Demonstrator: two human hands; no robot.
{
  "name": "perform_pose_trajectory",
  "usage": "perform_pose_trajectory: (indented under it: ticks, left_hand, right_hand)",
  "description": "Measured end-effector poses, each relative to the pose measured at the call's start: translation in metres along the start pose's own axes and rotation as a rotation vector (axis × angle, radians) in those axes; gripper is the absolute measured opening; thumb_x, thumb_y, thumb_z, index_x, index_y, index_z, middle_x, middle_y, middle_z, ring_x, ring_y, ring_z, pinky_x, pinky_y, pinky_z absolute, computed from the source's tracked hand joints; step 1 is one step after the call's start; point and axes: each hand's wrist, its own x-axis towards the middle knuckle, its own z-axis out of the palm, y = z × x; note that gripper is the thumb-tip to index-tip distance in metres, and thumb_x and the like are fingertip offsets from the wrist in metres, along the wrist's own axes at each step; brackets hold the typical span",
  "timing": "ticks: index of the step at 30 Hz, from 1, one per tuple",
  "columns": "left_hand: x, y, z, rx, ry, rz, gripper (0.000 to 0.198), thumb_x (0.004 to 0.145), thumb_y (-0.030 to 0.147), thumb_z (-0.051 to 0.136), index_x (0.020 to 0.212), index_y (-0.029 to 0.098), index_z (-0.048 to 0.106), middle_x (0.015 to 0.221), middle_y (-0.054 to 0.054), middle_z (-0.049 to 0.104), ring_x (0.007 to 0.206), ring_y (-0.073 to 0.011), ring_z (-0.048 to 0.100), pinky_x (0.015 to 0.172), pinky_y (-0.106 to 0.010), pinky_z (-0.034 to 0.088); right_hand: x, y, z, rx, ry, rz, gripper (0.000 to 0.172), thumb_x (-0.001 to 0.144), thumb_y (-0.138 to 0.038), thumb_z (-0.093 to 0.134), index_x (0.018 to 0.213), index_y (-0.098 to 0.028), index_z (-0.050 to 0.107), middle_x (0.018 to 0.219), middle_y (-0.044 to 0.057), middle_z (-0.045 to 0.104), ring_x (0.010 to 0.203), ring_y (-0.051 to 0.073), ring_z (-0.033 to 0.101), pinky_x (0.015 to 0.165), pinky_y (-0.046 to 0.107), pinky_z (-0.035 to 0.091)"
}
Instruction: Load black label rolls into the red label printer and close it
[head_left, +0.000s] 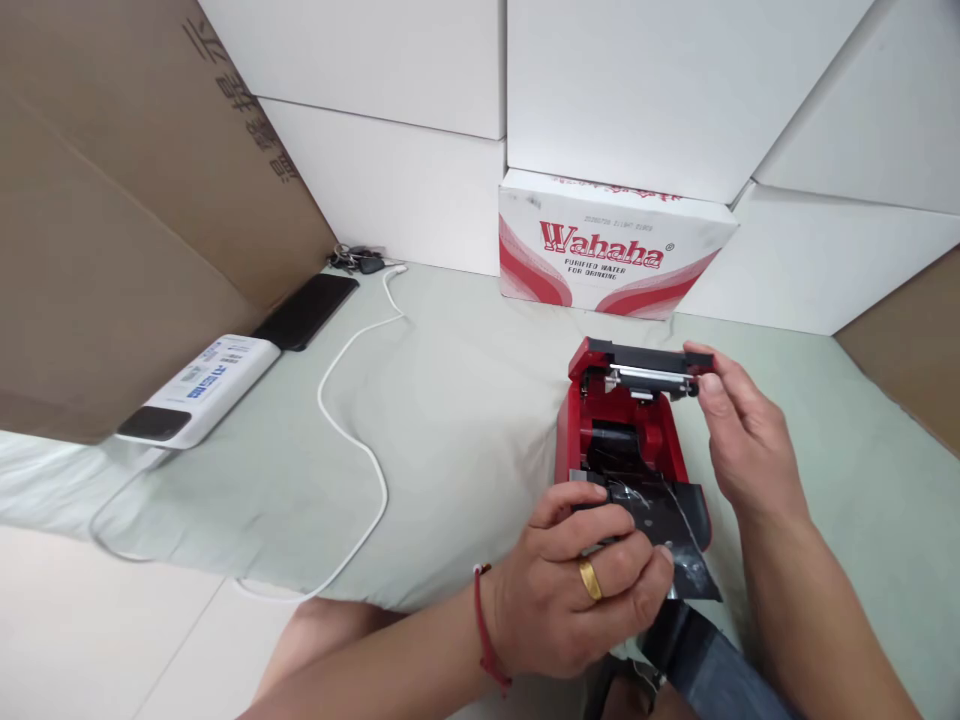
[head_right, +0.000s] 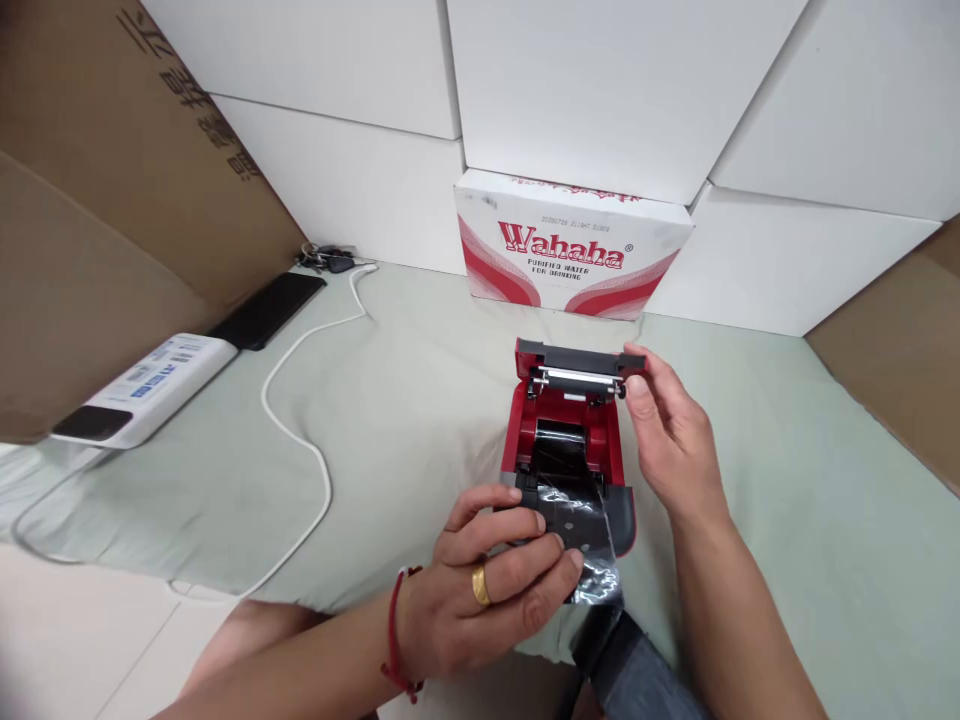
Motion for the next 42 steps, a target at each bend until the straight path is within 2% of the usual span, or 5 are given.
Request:
perform_pose_trajectory:
  ticks: [8, 17, 31, 36, 42]
  left_hand:
    - [-0.001, -0.003, 0.007, 0.003, -0.006, 0.001, 0.014, 0.105, 0.013, 0.08, 0.115, 0.021, 0.086, 0.105, 0.002, 0.089, 0.114, -0.0143, 0.077, 0.14, -0.034, 0.043]
    - [0.005, -0.016, -0.003, -0.027, 0.029, -0.02, 0.046, 0.12, 0.056, 0.056, 0.141, 0.021, 0.078, 0.114, -0.005, 0.093, 0.121, -0.021, 0.083, 0.142, -0.037, 0.043]
    - [0.005, -0.041, -0.004, -0.39, -0.014, -0.476, 0.047, 0.121, 0.025, 0.052, 0.165, 0.035, 0.065, 0.115, -0.002, 0.092, 0.115, -0.0223, 0.085, 0.124, -0.047, 0.045]
    - [-0.005, -0.055, -0.004, -0.799, -0.014, -0.639, 0.067, 0.108, 0.03, 0.076, 0.171, 0.037, 0.058, 0.135, -0.006, 0.082, 0.138, -0.0277, 0.075, 0.127, -0.048, 0.055]
    - [-0.009, -0.064, -0.001, -0.971, -0.051, -0.891, 0.112, 0.09, 0.039, 0.096, 0.183, 0.052, 0.036, 0.202, 0.002, 0.026, 0.192, -0.0327, 0.011, 0.156, -0.059, 0.013]
  right_hand:
    - [-0.003, -0.001, -0.029, 0.051, -0.129, -0.288, 0.009, 0.11, -0.037, 0.081, 0.11, -0.037, 0.09, 0.113, 0.001, 0.092, 0.145, 0.03, 0.078, 0.132, 0.058, 0.059]
    - [-0.04, 0.016, -0.057, -0.113, -0.461, -0.444, 0.046, 0.116, -0.025, 0.069, 0.157, -0.044, 0.078, 0.157, -0.001, 0.082, 0.158, 0.022, 0.07, 0.14, 0.046, 0.052]
    - [-0.05, 0.025, -0.05, -0.048, -0.458, -0.41, 0.045, 0.124, -0.033, 0.056, 0.161, -0.051, 0.073, 0.161, -0.009, 0.079, 0.162, 0.012, 0.065, 0.147, 0.035, 0.037]
    - [-0.056, 0.018, -0.052, -0.052, -0.472, -0.39, 0.051, 0.119, -0.052, 0.066, 0.168, -0.042, 0.068, 0.168, -0.001, 0.076, 0.17, 0.021, 0.057, 0.145, 0.04, 0.042]
    - [-0.063, -0.012, -0.051, -0.25, -0.322, -0.534, 0.058, 0.106, -0.019, 0.08, 0.161, -0.035, 0.071, 0.16, 0.009, 0.077, 0.145, 0.03, 0.068, 0.121, 0.049, 0.057]
